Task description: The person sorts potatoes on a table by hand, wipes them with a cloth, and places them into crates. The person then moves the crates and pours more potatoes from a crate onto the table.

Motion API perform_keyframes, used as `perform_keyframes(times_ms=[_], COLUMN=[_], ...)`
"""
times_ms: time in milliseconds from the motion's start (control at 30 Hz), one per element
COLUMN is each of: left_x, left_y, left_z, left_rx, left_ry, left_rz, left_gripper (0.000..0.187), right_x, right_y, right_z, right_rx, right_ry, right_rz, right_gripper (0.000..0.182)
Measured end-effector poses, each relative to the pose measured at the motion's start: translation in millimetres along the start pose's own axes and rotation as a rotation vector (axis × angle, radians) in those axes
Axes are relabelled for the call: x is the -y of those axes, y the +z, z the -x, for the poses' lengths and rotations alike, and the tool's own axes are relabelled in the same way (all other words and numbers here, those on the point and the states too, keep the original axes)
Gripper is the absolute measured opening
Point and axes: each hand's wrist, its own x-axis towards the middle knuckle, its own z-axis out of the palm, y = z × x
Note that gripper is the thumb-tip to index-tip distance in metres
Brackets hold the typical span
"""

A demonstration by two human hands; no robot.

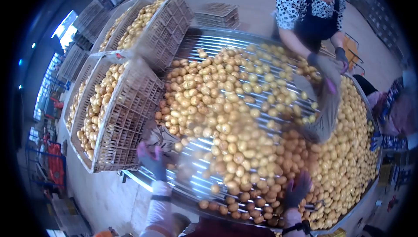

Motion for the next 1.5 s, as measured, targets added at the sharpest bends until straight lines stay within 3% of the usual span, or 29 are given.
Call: perform_keyframes(times_ms=[33, 100, 167, 233, 300, 400, 433, 500, 600, 633, 667, 700, 733, 800, 867, 900, 967, 1100, 1200, 1300, 1400, 1500], left_x=[14, -19, -34, -27, -25, -46, -21, -68, -146, -166, -190, -213, -232, -251, -240, -227, -181, -54, 9, 17, 9, -6], left_y=[6, 3, 18, 39, 58, 91, 127, 148, 140, 140, 137, 120, 103, 80, 78, 69, 62, 96, 156, 208, 215, 192], left_z=[-9, -26, -44, -51, -51, -56, -46, -17, 22, 38, 56, 71, 72, 80, 95, 90, 63, -32, -91, -117, -128, -75], left_rx=[-0.103, -0.033, -0.008, -0.031, 0.041, 0.374, 0.457, 0.501, 0.844, 0.952, 0.847, 0.829, 0.932, 1.134, 1.070, 0.915, 0.653, 0.106, -0.102, -0.097, 0.174, 0.766], left_ry=[-0.187, -0.461, -0.497, -0.313, -0.041, -0.351, -0.353, -0.156, -0.123, -0.002, 0.091, 0.187, 0.223, 0.221, 0.289, 0.394, 0.433, 0.093, -0.097, -0.086, 0.162, 0.451], left_rz=[-0.132, 0.068, 0.266, 0.439, 0.269, 0.579, 0.878, 0.627, 0.744, 0.711, 0.881, 0.753, 0.902, 0.903, 0.959, 1.094, 1.031, 0.547, 0.499, 0.705, 0.481, -0.199], left_gripper=[0.077, 0.072, 0.065, 0.058, 0.050, 0.033, 0.025, 0.024, 0.037, 0.041, 0.047, 0.050, 0.048, 0.046, 0.043, 0.036, 0.033, 0.027, 0.023, 0.019, 0.020, 0.018], right_x=[-2, -4, -4, -4, -5, 3, 1, -3, -5, -6, -7, -11, -15, -21, -34, -39, -35, -30, -22, -16, -14, -13], right_y=[-4, -4, -3, -4, -3, -9, -7, -1, 1, 2, 4, 4, 6, 8, 13, 19, 14, 6, 1, -2, -4, -6], right_z=[-3, -2, -4, -3, -3, -9, -8, -5, -3, -3, -2, -1, 1, 3, 6, 7, 7, 6, 1, -6, -8, -9], right_rx=[0.014, 0.036, 0.056, 0.090, 0.116, 0.142, 0.129, 0.096, 0.066, 0.054, 0.025, 0.017, 0.011, 0.011, 0.015, 0.017, 0.046, 0.127, 0.138, 0.147, 0.148, 0.135], right_ry=[-0.023, -0.038, -0.032, -0.027, -0.028, -0.014, -0.019, -0.027, -0.057, -0.064, -0.088, -0.090, -0.091, -0.092, -0.105, -0.106, -0.100, -0.029, -0.041, -0.047, -0.056, -0.073], right_rz=[-0.020, 0.031, 0.057, 0.056, 0.059, 0.040, 0.045, 0.057, 0.074, 0.079, 0.101, 0.110, 0.116, 0.118, 0.123, 0.121, 0.173, 0.157, 0.120, 0.103, 0.075, 0.047], right_gripper=[0.059, 0.059, 0.058, 0.059, 0.059, 0.058, 0.058, 0.058, 0.057, 0.057, 0.057, 0.058, 0.058, 0.060, 0.061, 0.061, 0.063, 0.064, 0.064, 0.064, 0.063, 0.063])
